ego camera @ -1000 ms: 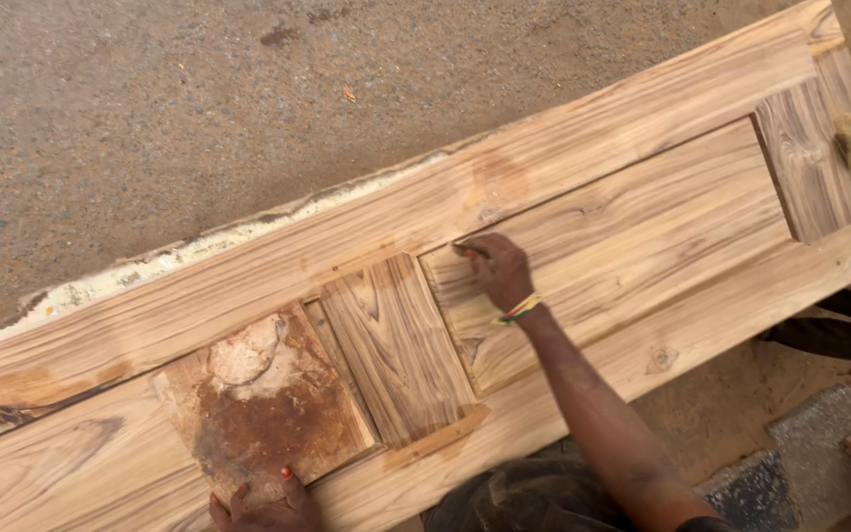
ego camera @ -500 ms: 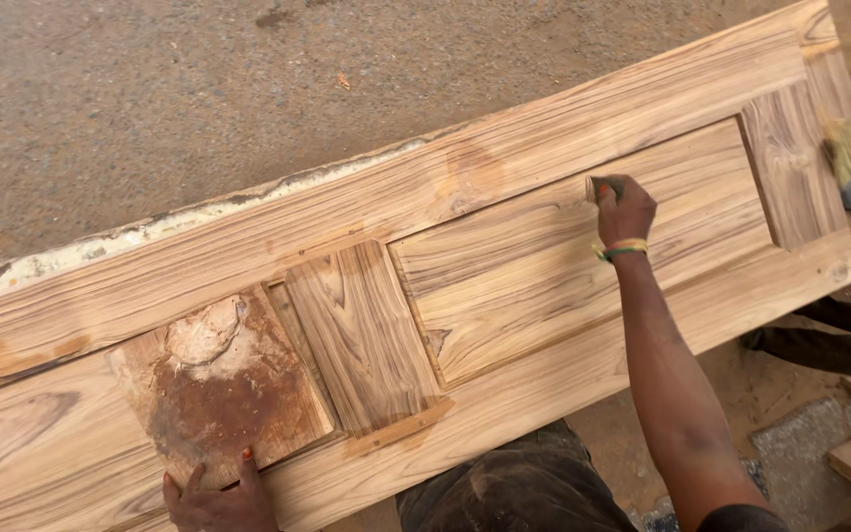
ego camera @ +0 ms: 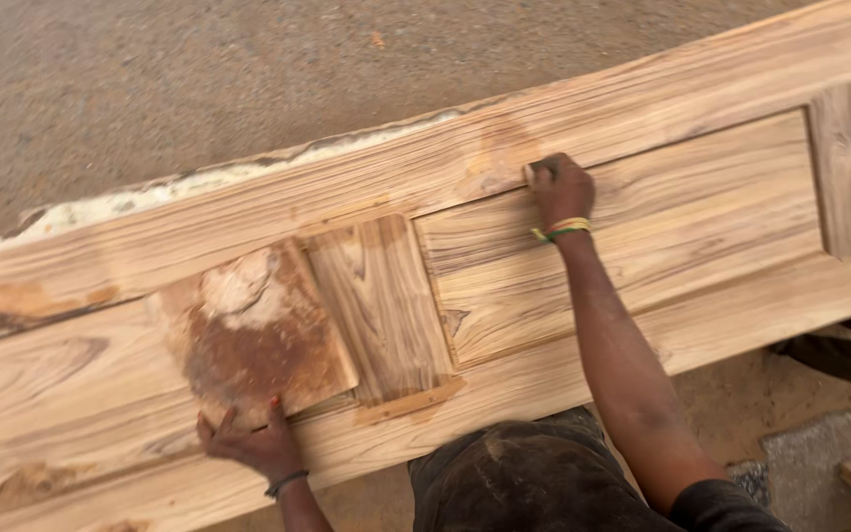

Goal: The person applies wood filler to gaps and imperfections on a wooden panel using a small wooden board as a palette and a putty knife. They spread the filler into the grooves and then use a brush to sweep away excess material.

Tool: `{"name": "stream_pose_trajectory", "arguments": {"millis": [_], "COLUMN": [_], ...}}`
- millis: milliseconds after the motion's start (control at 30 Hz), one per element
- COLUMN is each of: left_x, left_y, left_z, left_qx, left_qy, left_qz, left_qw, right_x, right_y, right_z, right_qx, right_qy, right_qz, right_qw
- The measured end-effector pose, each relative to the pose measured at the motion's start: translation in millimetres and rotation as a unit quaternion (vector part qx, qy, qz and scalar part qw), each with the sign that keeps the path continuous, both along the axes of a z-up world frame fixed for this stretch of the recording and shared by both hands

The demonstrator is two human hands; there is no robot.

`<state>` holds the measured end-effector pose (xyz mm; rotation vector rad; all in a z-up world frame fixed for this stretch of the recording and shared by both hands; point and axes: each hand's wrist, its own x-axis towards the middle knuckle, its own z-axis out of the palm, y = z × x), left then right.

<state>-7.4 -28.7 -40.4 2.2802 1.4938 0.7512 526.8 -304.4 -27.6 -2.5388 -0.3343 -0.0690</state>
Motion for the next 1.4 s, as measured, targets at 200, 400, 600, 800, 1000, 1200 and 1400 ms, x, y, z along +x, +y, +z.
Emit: {"name": "stream_pose_trajectory", "arguments": {"millis": [200, 400, 600, 800, 1000, 1200, 1400], "left_x": [28.9, 45.8, 50.4, 45.7, 45.1, 49.1, 45.0], "left_y": [-2.3, -4.4, -7.3, -2.0, -4.5, -7.2, -9.9], "left_z": [7.5, 9.2, 13.1, 8.5, 10.8, 15.2, 9.8], "left_qx": [-0.014, 0.052, -0.041, -0.034, -0.025, -0.008, 0.017], "left_qy": [-0.014, 0.087, -0.086, -0.023, 0.019, 0.002, -0.006], "left_qz": [-0.008, -0.009, -0.032, -0.043, -0.034, -0.042, -0.036], "left_qw": [1.000, 0.995, 0.995, 0.998, 0.999, 0.999, 0.999], "right_x": [-14.0, -83.9, -96.9, -47.8, -15.3, -43.4, -77.5], "right_y": [-60.6, -66.3, -87.9, -121.0, -115.9, -102.0, -98.3], "right_z": [9.8, 43.4, 64.5, 32.3, 20.5, 14.1, 34.9], "right_qx": [0.288, 0.258, 0.101, 0.028, -0.029, -0.101, -0.161], "right_qy": [0.066, 0.005, -0.118, -0.188, -0.225, -0.232, -0.161], "right_qz": [-0.015, 0.010, 0.040, -0.020, 0.011, 0.046, 0.097], "right_qw": [0.955, 0.966, 0.987, 0.982, 0.974, 0.966, 0.969]}}
